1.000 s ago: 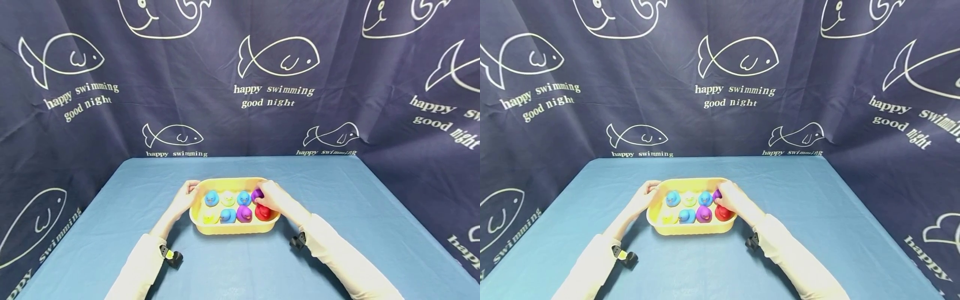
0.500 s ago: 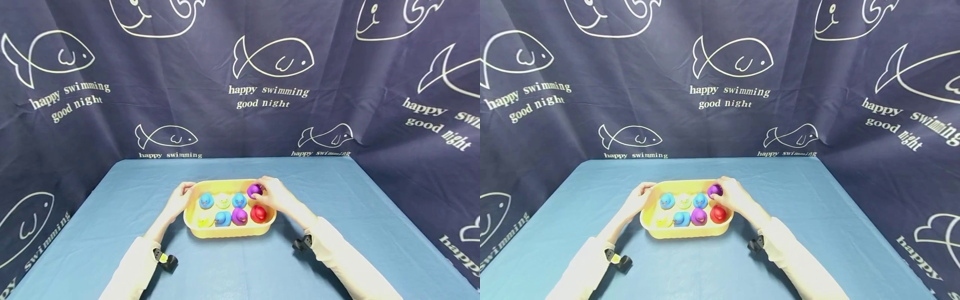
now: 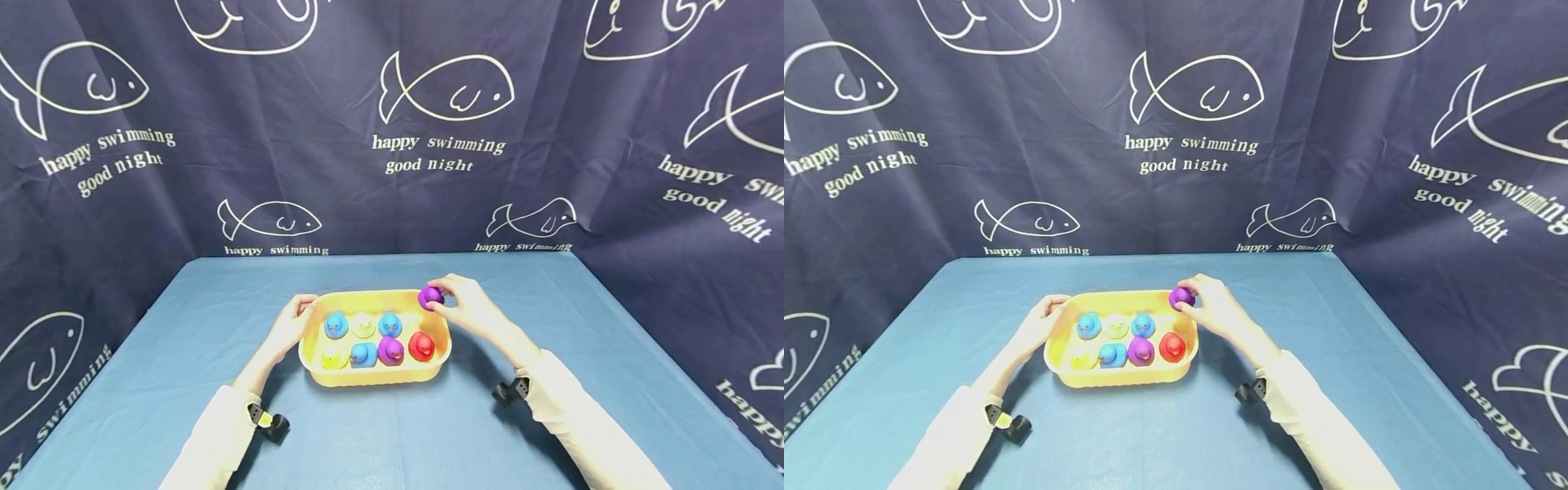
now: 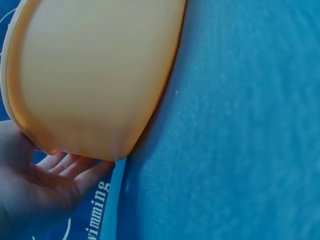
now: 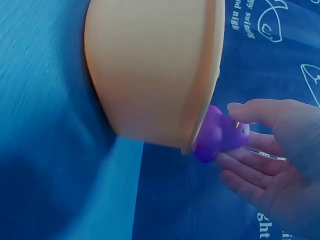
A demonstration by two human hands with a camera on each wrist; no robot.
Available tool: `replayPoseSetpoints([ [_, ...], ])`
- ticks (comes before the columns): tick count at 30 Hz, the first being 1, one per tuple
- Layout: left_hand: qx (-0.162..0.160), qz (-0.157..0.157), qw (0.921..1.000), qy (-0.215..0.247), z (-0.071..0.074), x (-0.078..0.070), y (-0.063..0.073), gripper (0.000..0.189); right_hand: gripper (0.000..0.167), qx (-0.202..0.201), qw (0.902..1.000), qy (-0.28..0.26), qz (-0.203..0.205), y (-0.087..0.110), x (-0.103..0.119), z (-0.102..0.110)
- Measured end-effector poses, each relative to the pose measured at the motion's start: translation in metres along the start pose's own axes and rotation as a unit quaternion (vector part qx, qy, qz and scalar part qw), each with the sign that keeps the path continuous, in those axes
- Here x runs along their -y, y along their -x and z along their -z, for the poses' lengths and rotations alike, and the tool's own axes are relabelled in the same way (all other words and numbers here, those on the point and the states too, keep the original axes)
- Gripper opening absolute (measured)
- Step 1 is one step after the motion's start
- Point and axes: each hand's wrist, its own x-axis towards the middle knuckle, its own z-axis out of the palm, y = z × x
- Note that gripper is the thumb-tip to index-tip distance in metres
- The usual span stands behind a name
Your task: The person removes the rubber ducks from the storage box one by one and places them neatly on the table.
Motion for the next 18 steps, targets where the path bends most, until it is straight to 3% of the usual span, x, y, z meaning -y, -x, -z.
replayPoseSetpoints([
  [11, 0.006, -0.030, 0.9994, 0.013, 0.001, 0.004, -0.001, 0.030, 0.035, 0.004, 0.9998, 0.012, -0.016, 0.009, -0.016, 0.011],
  [18, 0.008, -0.033, 0.9993, 0.012, 0.001, 0.004, -0.001, 0.028, 0.035, 0.000, 0.9997, 0.018, -0.014, 0.016, -0.027, 0.016],
])
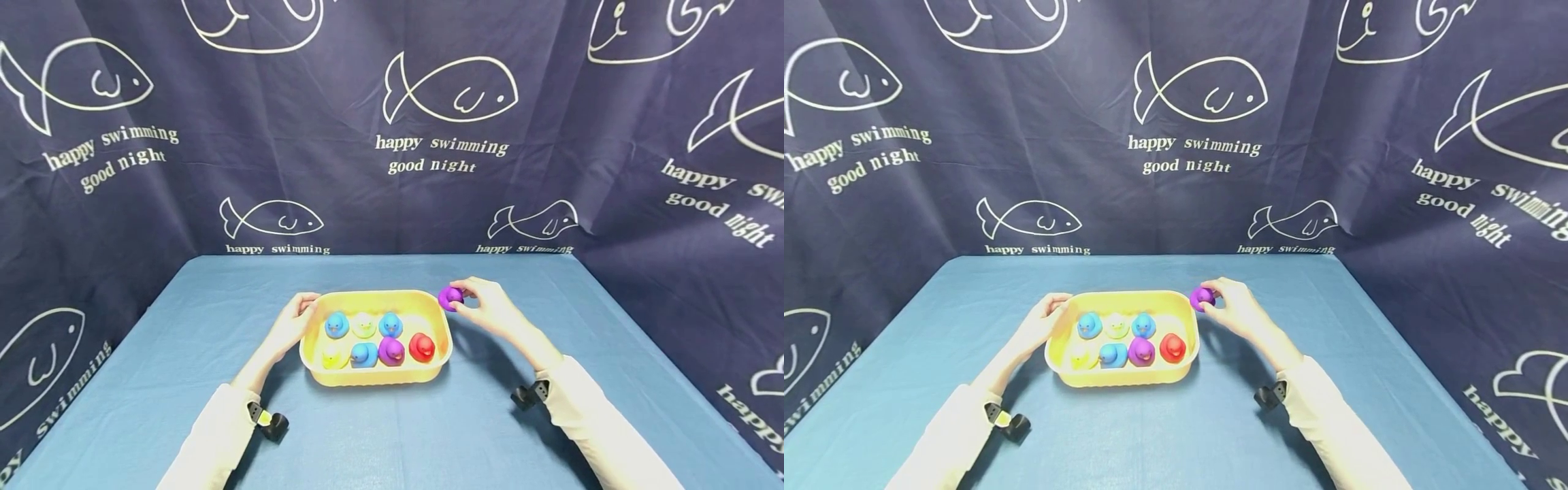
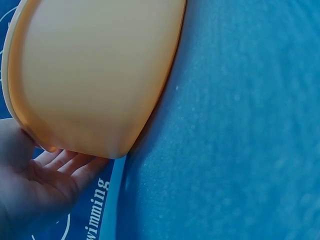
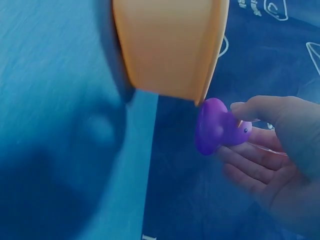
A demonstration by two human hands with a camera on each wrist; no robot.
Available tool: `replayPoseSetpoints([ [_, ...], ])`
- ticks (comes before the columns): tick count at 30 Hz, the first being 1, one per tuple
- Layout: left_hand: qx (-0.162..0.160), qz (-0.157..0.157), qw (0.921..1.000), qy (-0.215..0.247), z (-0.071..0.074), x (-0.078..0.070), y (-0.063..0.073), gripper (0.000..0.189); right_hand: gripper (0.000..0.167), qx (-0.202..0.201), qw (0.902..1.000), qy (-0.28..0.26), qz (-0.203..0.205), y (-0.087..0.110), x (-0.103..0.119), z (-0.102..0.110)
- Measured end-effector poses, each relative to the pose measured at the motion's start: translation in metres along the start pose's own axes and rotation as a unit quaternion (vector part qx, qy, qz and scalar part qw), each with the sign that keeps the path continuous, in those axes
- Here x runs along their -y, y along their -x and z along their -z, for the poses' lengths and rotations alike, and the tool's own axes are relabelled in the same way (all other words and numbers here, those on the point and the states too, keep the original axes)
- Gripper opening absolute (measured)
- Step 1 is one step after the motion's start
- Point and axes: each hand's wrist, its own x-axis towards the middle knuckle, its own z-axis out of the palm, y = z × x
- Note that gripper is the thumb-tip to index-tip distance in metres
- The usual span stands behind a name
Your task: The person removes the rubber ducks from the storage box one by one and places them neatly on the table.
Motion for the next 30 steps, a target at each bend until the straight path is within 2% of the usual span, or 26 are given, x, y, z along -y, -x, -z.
replayPoseSetpoints([
  [13, 0.001, -0.008, 1.0000, -0.006, 0.000, -0.002, -0.002, 0.025, 0.032, 0.021, 0.9993, 0.032, 0.003, 0.018, -0.023, -0.002],
  [22, -0.004, -0.020, 0.9994, -0.027, 0.003, 0.000, 0.000, 0.021, 0.029, 0.034, 0.9991, 0.024, 0.007, 0.020, -0.024, -0.011],
  [27, 0.000, -0.012, 0.9996, -0.026, 0.002, 0.001, 0.001, 0.020, 0.028, 0.043, 0.9988, 0.023, 0.005, 0.022, -0.025, -0.015],
  [30, 0.004, -0.019, 0.9996, -0.022, 0.002, 0.001, -0.001, 0.021, 0.028, 0.047, 0.9986, 0.023, 0.002, 0.022, -0.027, -0.015],
])
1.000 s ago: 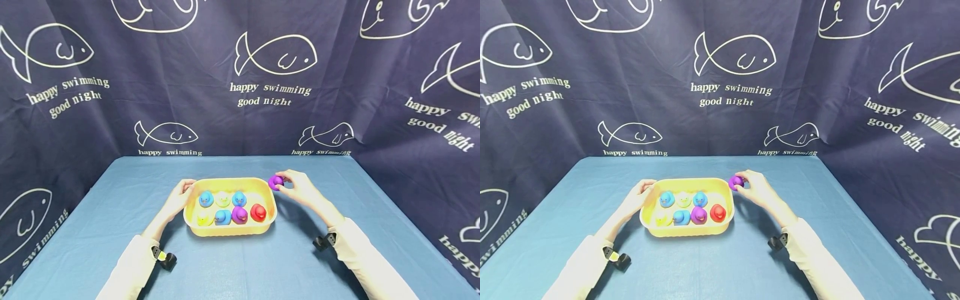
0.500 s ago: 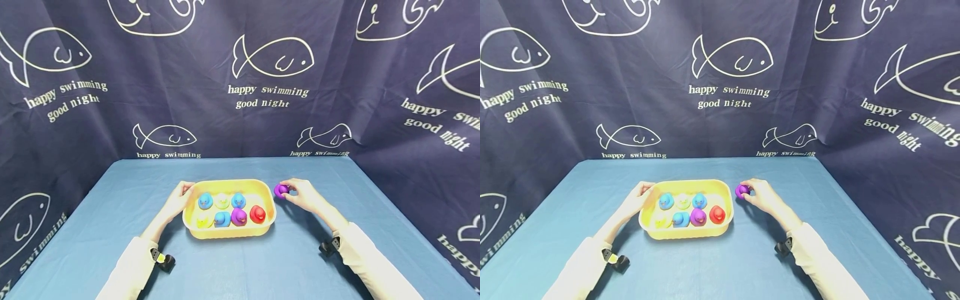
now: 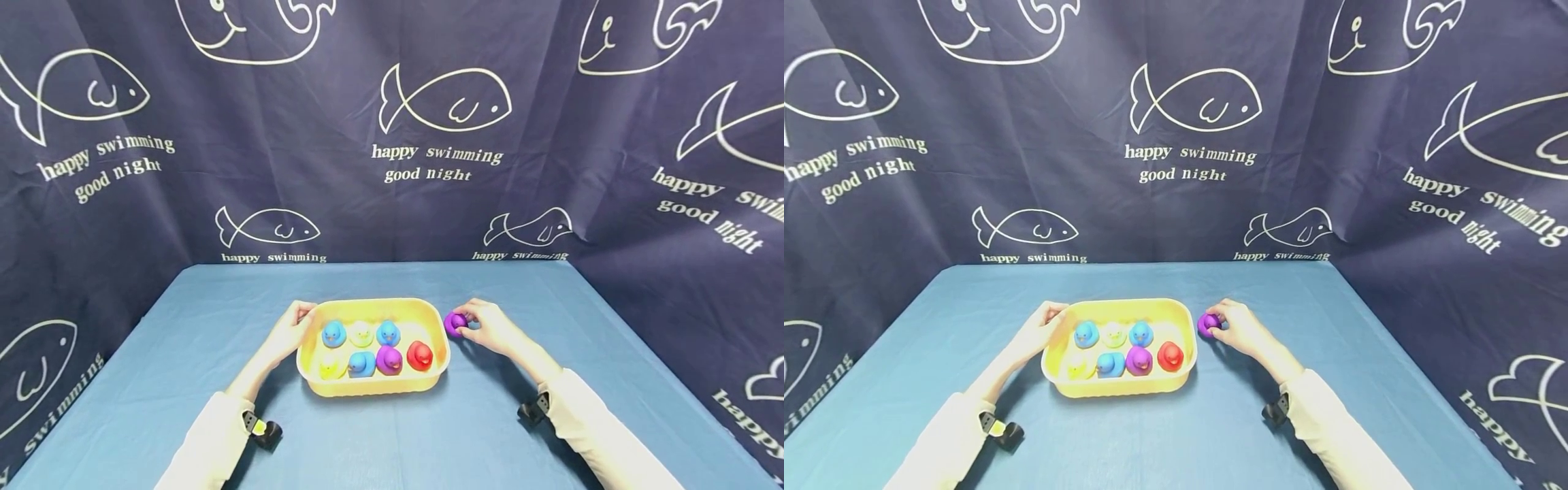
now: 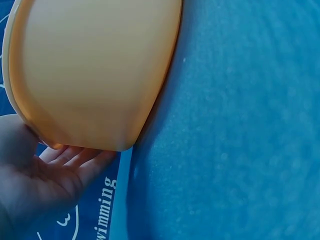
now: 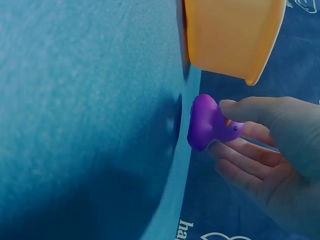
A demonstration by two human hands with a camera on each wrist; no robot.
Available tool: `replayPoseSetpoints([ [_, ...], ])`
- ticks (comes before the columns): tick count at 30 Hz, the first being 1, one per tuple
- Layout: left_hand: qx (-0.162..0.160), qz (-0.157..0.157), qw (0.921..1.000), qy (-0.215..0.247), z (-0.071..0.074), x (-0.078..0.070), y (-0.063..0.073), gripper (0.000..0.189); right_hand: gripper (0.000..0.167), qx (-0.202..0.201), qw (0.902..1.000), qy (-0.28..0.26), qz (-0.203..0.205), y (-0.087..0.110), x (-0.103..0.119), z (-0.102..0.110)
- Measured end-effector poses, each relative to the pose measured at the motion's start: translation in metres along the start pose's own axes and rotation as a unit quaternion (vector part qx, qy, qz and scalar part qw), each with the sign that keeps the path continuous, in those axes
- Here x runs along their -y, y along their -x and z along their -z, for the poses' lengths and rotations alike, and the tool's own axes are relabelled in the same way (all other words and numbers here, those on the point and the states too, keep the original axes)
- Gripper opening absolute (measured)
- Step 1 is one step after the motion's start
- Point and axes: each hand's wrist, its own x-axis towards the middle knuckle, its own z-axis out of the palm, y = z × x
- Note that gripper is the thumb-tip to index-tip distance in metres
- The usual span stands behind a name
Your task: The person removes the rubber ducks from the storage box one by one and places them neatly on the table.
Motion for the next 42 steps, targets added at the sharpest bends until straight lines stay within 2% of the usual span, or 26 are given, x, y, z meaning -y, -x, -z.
replayPoseSetpoints([
  [13, 0.008, 0.005, 0.9999, 0.010, 0.001, 0.000, 0.002, 0.026, 0.027, 0.031, 0.9995, -0.003, -0.001, -0.001, -0.002, -0.005],
  [18, 0.004, 0.007, 0.9999, 0.010, 0.002, 0.002, 0.004, 0.025, 0.027, 0.030, 0.9994, -0.016, -0.004, -0.002, -0.002, -0.008],
  [23, 0.008, -0.003, 0.9998, 0.018, 0.001, 0.003, 0.002, 0.025, 0.029, 0.031, 0.9992, -0.020, -0.012, -0.001, -0.002, -0.008],
  [28, 0.009, -0.012, 0.9997, 0.021, 0.001, 0.002, 0.001, 0.026, 0.032, 0.033, 0.9993, -0.014, -0.010, -0.001, 0.000, -0.002],
  [36, 0.014, 0.004, 0.9994, 0.031, 0.000, 0.003, 0.000, 0.026, 0.031, 0.014, 0.9998, 0.011, 0.008, -0.009, 0.011, 0.013],
  [42, 0.015, 0.004, 0.9994, 0.033, 0.000, 0.004, -0.001, 0.027, 0.030, 0.001, 0.9996, 0.019, 0.020, -0.018, 0.019, 0.019],
])
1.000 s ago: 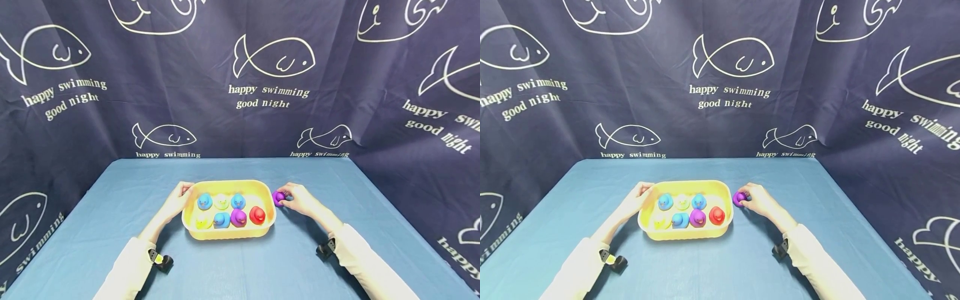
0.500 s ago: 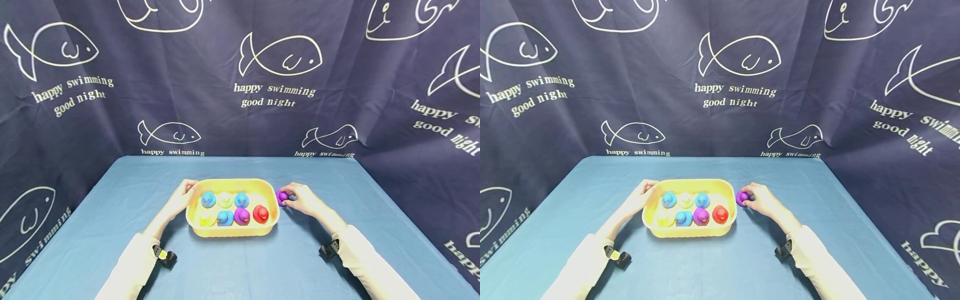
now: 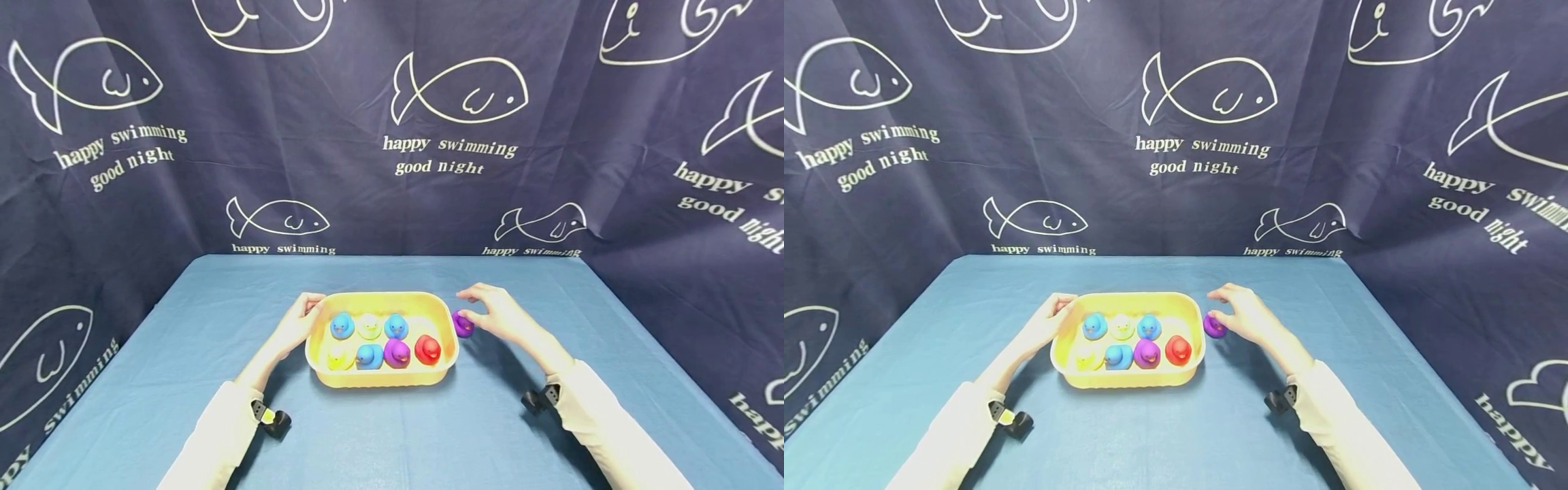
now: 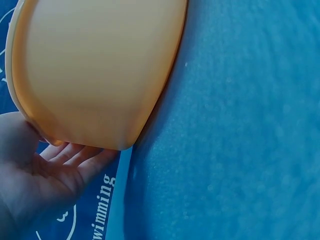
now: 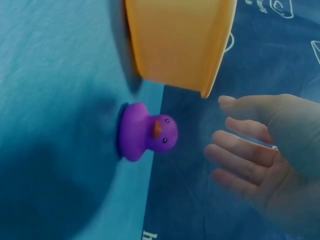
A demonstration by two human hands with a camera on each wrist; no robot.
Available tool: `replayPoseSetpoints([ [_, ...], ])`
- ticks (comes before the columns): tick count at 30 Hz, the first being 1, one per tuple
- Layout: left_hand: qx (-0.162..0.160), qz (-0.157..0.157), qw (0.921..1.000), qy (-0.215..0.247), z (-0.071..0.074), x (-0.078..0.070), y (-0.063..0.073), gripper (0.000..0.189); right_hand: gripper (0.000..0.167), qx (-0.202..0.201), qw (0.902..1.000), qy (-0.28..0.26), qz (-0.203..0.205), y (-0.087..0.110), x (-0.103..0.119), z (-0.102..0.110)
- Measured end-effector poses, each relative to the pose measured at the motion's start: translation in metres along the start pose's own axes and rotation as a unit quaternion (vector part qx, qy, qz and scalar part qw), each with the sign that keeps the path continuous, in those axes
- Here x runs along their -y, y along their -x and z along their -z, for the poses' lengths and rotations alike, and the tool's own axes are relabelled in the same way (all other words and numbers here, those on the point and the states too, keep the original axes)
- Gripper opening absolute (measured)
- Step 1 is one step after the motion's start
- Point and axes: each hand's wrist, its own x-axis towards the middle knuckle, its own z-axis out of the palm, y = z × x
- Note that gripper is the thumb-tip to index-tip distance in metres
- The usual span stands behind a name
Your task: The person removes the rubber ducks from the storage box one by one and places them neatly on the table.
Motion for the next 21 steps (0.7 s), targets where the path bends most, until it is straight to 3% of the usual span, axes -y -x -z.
replayPoseSetpoints([
  [14, -0.004, 0.012, 0.9998, -0.012, -0.001, -0.001, 0.001, 0.029, 0.030, -0.003, 0.9984, -0.033, 0.046, -0.027, 0.028, -0.017],
  [21, 0.002, 0.017, 0.9998, -0.004, -0.001, -0.002, 0.000, 0.029, 0.032, 0.008, 0.9976, -0.050, 0.049, -0.035, 0.041, -0.031],
])
